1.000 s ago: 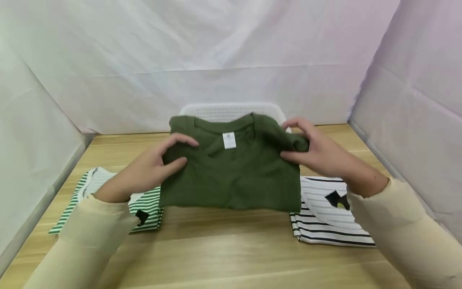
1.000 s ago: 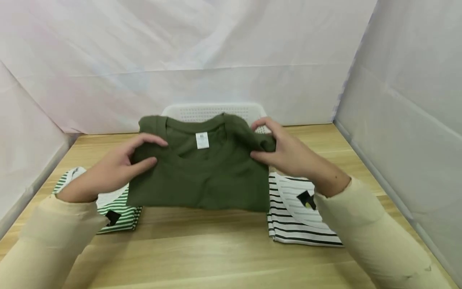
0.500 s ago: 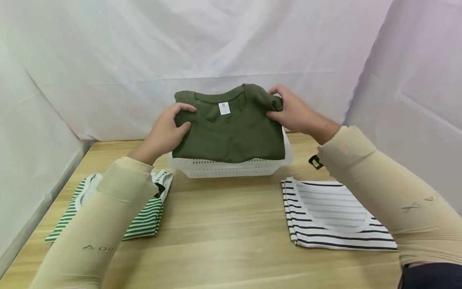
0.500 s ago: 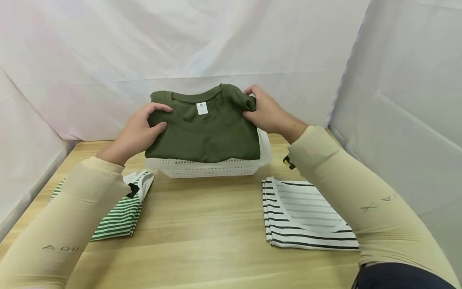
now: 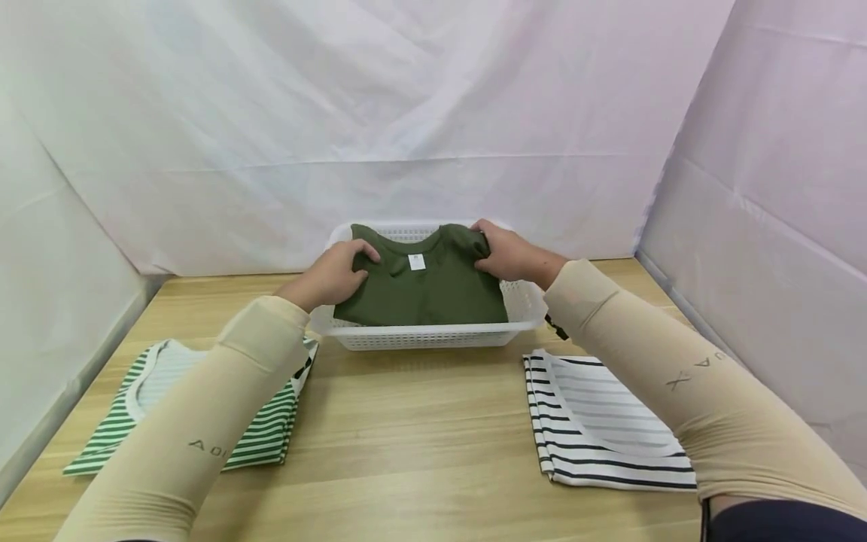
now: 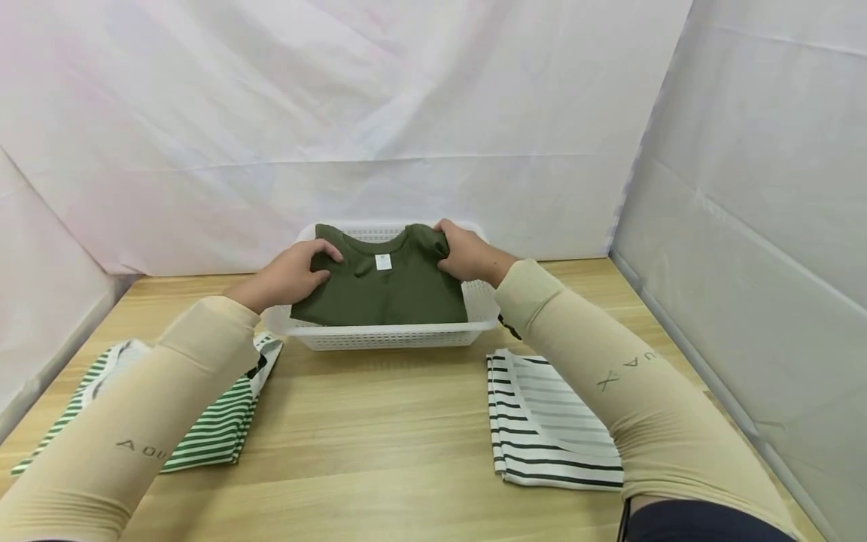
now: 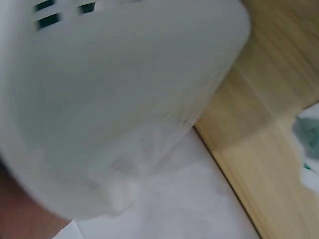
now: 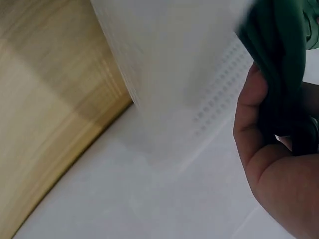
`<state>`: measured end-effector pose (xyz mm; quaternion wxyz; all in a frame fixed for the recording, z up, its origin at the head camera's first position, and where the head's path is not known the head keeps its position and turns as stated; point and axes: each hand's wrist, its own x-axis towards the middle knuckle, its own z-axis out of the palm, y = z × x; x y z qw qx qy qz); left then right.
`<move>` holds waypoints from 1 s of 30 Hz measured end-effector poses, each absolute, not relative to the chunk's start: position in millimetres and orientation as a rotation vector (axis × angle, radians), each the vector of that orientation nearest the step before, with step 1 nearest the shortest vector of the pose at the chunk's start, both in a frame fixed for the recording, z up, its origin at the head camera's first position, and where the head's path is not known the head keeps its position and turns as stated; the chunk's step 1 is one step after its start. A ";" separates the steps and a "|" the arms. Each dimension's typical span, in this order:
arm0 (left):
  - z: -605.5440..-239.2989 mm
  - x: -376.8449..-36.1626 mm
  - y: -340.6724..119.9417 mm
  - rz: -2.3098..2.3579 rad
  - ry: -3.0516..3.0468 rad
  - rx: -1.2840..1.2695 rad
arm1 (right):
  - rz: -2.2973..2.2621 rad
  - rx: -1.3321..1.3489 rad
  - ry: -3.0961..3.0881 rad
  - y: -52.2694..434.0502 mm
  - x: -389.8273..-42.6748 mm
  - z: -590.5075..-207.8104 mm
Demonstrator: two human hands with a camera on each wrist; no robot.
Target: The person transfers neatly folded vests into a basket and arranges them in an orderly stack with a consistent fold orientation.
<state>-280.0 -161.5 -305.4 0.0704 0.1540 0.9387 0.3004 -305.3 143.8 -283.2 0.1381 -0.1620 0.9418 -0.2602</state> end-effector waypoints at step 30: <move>-331.7 -276.0 -145.0 0.385 2.849 0.481 | -0.326 -0.352 2.831 134.2 -299.1 -318.1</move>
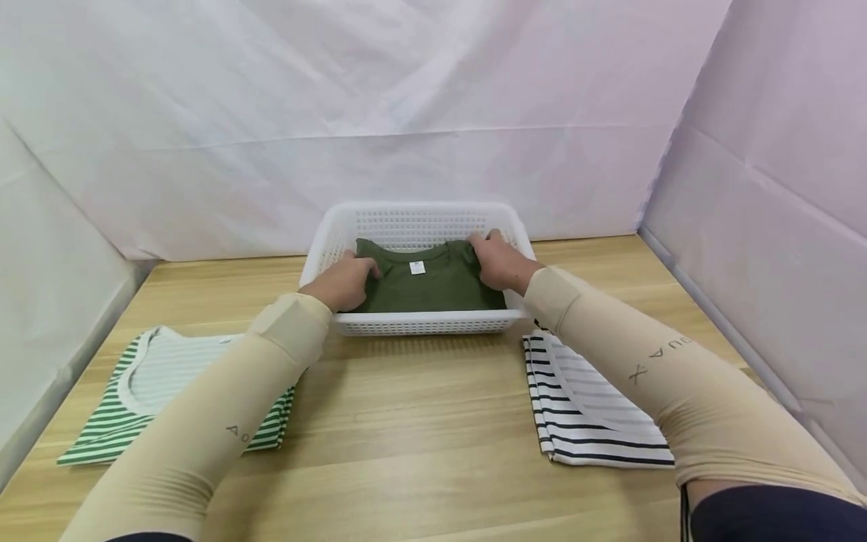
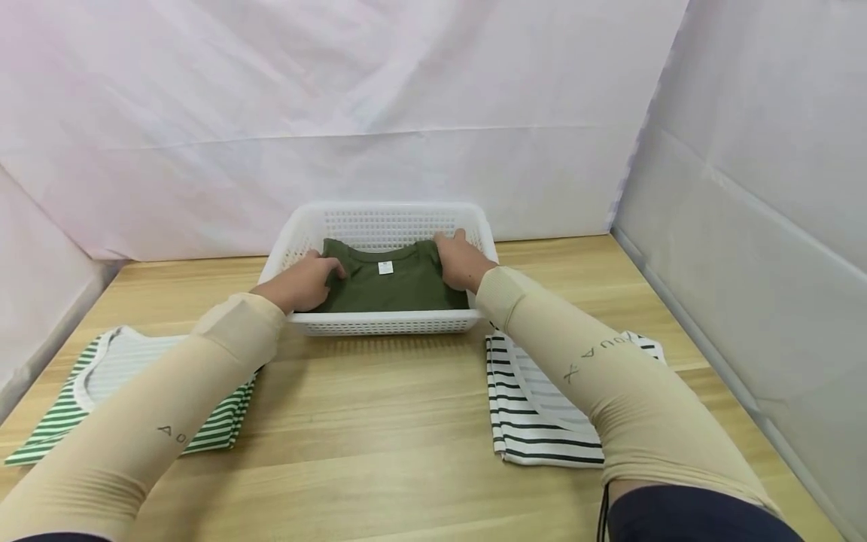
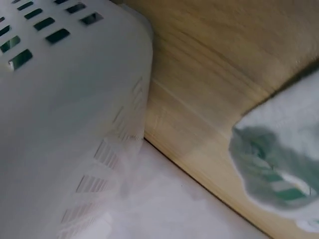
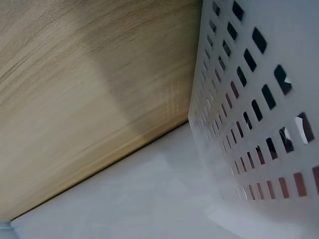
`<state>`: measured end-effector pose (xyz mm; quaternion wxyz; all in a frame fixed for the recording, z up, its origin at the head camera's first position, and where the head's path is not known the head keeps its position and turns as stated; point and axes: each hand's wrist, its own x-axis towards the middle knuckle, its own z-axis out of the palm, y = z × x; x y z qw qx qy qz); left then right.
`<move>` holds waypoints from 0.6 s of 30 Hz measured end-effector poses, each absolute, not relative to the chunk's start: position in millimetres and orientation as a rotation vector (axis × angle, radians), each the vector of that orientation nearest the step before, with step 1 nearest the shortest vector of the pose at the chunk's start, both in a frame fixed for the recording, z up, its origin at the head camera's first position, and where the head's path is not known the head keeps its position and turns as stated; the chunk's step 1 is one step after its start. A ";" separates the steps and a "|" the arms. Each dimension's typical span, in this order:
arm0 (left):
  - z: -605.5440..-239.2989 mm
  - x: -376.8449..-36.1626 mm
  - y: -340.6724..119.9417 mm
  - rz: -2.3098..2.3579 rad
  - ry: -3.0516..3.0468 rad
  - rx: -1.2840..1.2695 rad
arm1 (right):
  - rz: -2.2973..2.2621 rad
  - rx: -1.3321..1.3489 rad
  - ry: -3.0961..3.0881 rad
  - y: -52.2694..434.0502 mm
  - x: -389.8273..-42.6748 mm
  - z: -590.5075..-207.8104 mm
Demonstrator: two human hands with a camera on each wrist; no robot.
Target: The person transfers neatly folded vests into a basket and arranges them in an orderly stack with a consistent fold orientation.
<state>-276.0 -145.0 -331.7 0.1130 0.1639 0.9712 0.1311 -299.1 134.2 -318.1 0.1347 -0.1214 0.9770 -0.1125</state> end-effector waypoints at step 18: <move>-332.6 -249.7 -132.7 -0.205 2.992 0.611 | 0.346 -0.805 2.772 142.0 -291.5 -325.0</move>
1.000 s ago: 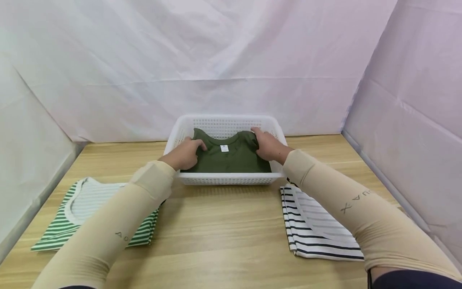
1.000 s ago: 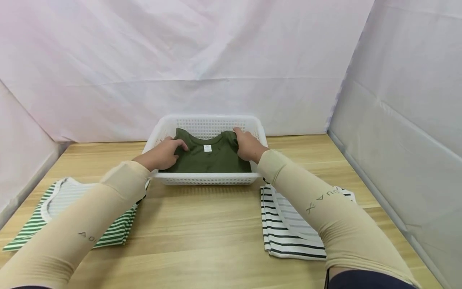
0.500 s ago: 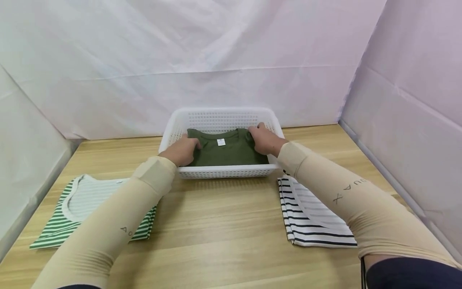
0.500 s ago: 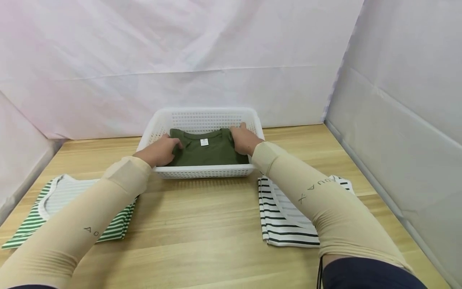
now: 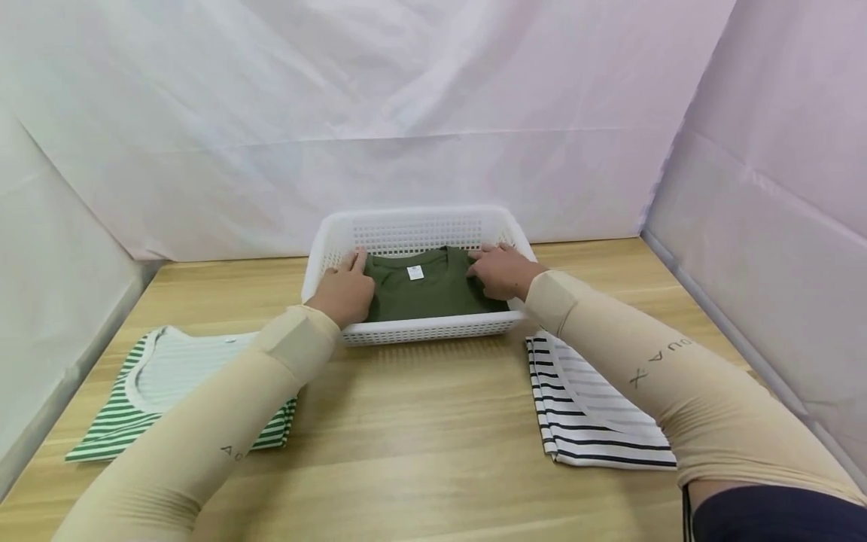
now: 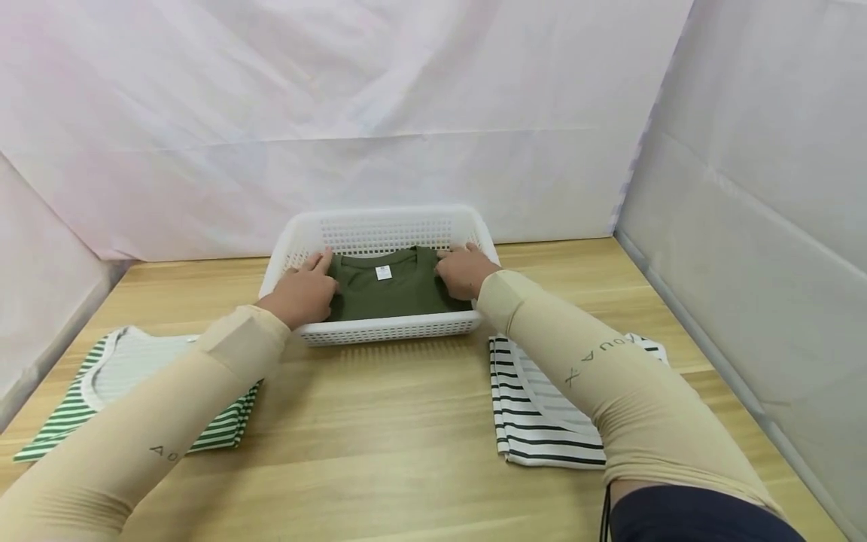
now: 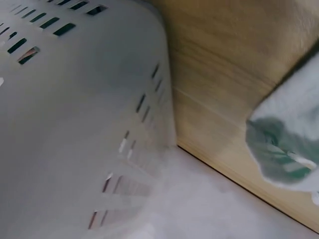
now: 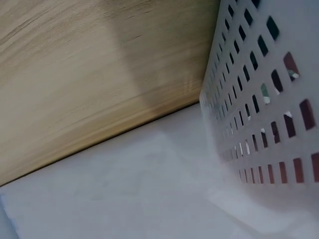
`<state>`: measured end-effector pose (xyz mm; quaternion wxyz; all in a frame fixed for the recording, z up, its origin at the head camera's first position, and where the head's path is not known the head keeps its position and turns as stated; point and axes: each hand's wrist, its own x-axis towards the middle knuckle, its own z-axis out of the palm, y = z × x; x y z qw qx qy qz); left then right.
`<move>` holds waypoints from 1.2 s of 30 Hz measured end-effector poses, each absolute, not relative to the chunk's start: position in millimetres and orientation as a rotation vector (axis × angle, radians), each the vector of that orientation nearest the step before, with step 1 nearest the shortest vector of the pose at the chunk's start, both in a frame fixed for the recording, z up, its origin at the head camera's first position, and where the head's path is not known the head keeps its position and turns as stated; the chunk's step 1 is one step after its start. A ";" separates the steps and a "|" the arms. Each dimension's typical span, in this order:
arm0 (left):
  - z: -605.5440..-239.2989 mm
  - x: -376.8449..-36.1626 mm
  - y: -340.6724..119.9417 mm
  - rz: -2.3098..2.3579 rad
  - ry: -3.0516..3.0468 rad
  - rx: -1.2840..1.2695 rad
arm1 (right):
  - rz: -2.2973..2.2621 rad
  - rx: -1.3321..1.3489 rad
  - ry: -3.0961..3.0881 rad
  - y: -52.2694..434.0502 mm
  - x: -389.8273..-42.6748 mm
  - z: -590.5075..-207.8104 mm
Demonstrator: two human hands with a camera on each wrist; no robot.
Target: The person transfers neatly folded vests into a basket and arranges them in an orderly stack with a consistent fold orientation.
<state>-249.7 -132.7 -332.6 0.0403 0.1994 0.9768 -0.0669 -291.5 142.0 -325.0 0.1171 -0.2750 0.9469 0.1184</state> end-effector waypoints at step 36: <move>-323.0 -131.6 -111.0 0.498 3.301 1.351 | -0.363 -0.686 2.905 241.9 -139.0 -332.9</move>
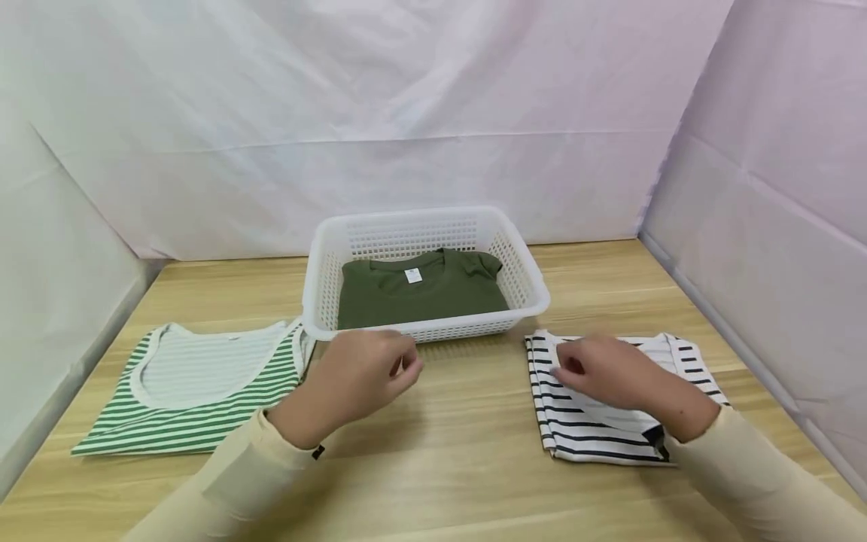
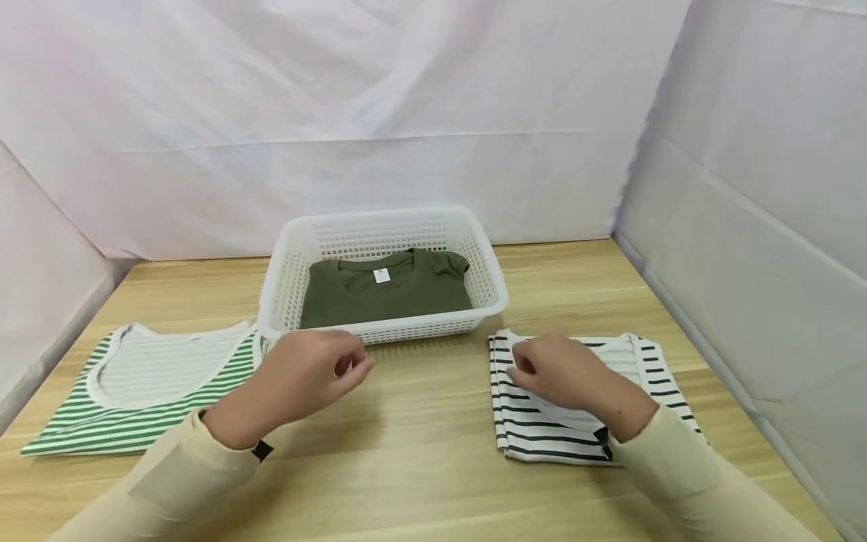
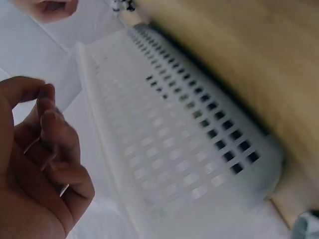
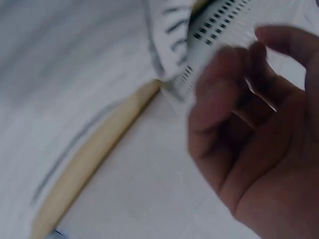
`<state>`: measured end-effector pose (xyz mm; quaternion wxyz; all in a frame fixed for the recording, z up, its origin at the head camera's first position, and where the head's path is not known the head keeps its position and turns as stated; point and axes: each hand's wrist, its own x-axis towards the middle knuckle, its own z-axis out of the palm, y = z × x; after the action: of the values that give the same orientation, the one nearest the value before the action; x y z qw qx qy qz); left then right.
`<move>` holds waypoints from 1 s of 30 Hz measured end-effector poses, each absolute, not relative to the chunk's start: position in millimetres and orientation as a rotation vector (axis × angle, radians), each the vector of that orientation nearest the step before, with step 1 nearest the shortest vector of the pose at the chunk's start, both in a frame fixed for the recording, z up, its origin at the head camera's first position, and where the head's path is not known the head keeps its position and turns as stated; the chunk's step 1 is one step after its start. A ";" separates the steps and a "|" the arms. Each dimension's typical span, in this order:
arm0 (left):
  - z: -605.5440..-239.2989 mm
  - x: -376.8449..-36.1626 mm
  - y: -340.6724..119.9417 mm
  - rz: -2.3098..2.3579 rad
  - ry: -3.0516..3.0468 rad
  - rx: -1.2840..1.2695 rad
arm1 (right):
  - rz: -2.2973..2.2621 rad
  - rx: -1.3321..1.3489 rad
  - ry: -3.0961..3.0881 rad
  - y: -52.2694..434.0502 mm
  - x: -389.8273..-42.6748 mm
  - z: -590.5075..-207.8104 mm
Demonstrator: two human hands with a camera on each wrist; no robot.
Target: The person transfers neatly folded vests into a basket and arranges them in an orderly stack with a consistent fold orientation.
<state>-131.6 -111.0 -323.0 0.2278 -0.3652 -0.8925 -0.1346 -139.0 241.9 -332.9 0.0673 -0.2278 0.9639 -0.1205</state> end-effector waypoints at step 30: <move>-363.4 -117.4 -123.9 -0.475 -3.079 -0.947 | -0.438 -0.980 2.524 142.8 -92.3 -372.0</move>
<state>-117.4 -123.9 -363.4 -0.0574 -0.2903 -0.9440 -0.1457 -92.3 142.8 -372.0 0.1978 -0.3503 0.9020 -0.1565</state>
